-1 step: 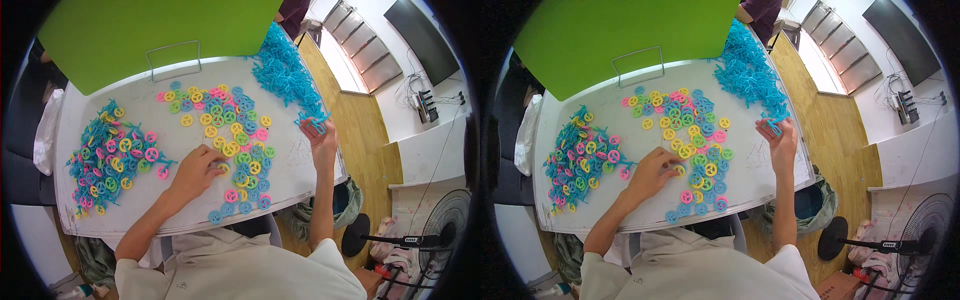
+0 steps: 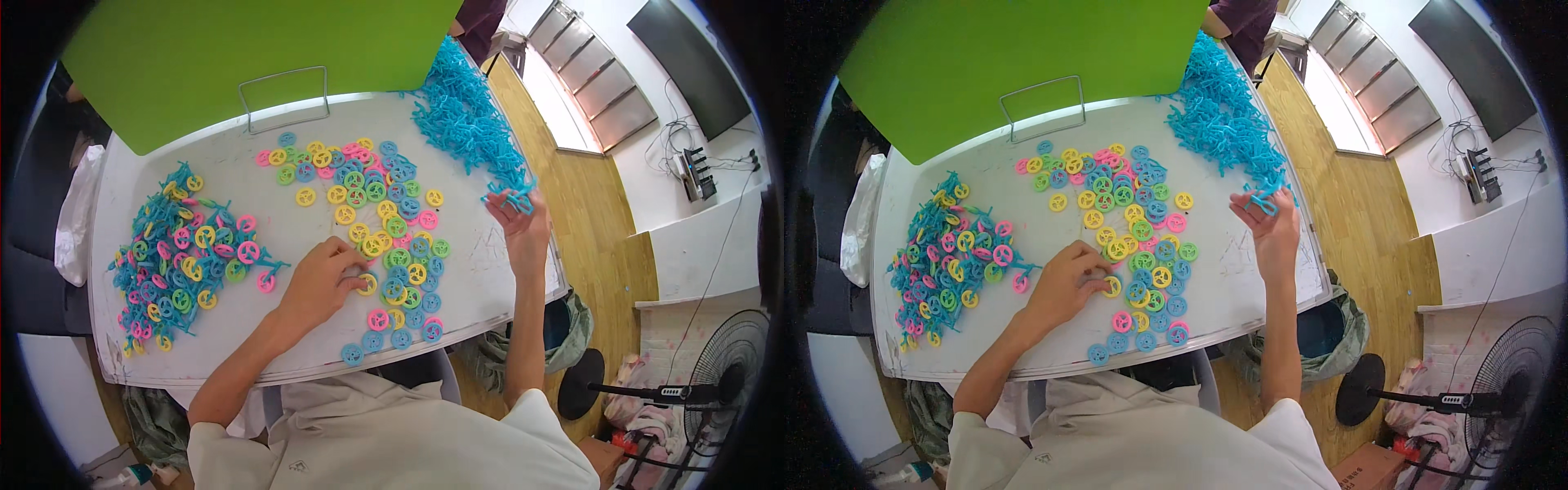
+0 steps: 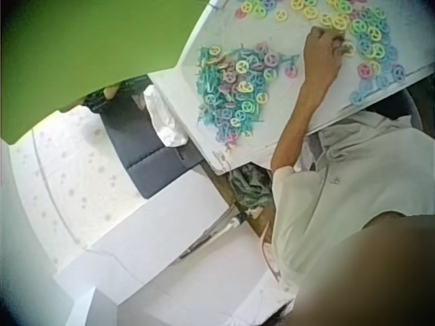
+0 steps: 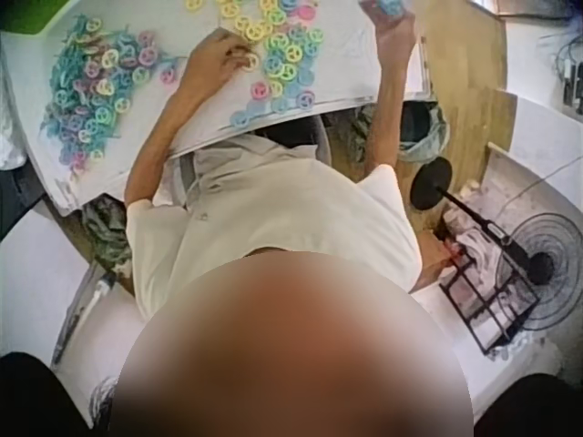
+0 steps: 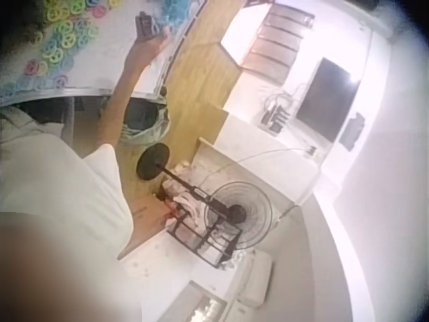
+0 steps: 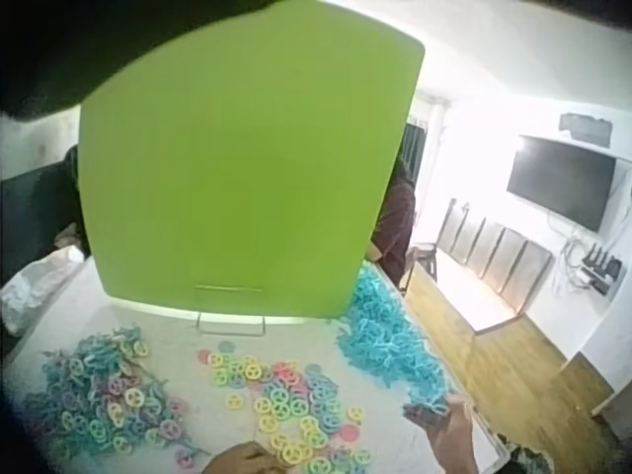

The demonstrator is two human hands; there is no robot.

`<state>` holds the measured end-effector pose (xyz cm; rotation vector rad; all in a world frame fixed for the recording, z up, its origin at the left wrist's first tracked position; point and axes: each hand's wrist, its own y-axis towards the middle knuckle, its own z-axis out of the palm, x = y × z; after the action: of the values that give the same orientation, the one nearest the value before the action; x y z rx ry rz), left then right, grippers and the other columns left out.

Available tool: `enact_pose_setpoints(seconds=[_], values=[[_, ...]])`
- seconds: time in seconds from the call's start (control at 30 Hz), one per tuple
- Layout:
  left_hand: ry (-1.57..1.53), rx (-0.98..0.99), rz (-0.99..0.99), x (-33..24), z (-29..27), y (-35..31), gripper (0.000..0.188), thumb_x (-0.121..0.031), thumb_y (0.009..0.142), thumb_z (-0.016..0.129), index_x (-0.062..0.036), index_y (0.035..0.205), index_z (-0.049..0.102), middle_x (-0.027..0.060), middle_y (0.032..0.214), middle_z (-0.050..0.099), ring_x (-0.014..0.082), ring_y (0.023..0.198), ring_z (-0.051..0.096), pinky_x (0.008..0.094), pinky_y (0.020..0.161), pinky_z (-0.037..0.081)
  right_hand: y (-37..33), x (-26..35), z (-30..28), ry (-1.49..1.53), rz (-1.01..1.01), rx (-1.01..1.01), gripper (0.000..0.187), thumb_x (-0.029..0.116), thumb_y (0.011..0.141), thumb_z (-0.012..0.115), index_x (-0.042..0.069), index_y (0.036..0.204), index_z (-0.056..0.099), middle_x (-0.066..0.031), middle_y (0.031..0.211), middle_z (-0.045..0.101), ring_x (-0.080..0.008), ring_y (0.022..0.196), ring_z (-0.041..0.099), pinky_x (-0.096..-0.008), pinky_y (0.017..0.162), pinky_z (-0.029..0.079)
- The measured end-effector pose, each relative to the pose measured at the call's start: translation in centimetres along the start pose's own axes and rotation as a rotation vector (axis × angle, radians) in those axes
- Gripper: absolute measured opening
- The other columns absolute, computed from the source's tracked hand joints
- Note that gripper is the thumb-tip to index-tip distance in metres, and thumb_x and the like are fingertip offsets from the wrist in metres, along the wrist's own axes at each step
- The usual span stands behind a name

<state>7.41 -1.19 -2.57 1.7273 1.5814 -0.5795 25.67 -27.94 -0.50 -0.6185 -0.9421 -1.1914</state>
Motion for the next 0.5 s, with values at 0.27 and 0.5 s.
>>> enact_pose_setpoints(seconds=[0.27, 0.5], values=[[-0.329, 0.023, -0.292, -0.4, -0.5, 0.4, 0.014, -0.001, 0.081, 0.067, -0.0017, 0.094, 0.061, 0.0074, 0.084, 0.062, 0.0165, 0.076, 0.061, 0.0283, 0.067, 0.049, 0.5, -1.3, 5.7, -0.172, 0.13, 0.062, 0.031, 0.004, 0.09, 0.059, 0.003, 0.12, 0.049, -0.0038, 0.091, 0.062, -0.0176, 0.083, 0.066, -0.0294, 0.077, 0.055], [-0.886, -0.193, -0.408, -0.6, -3.1, 1.2, 0.016, -0.012, 0.094, 0.055, -0.0021, 0.106, 0.058, 0.0027, 0.093, 0.062, 0.0103, 0.085, 0.06, 0.0254, 0.07, 0.05, -1.2, -4.3, 9.6, -0.555, 0.194, 0.409, 0.02, -0.001, 0.085, 0.065, -0.004, 0.105, 0.062, -0.0084, 0.093, 0.068, -0.0122, 0.088, 0.065, -0.0243, 0.078, 0.053]])
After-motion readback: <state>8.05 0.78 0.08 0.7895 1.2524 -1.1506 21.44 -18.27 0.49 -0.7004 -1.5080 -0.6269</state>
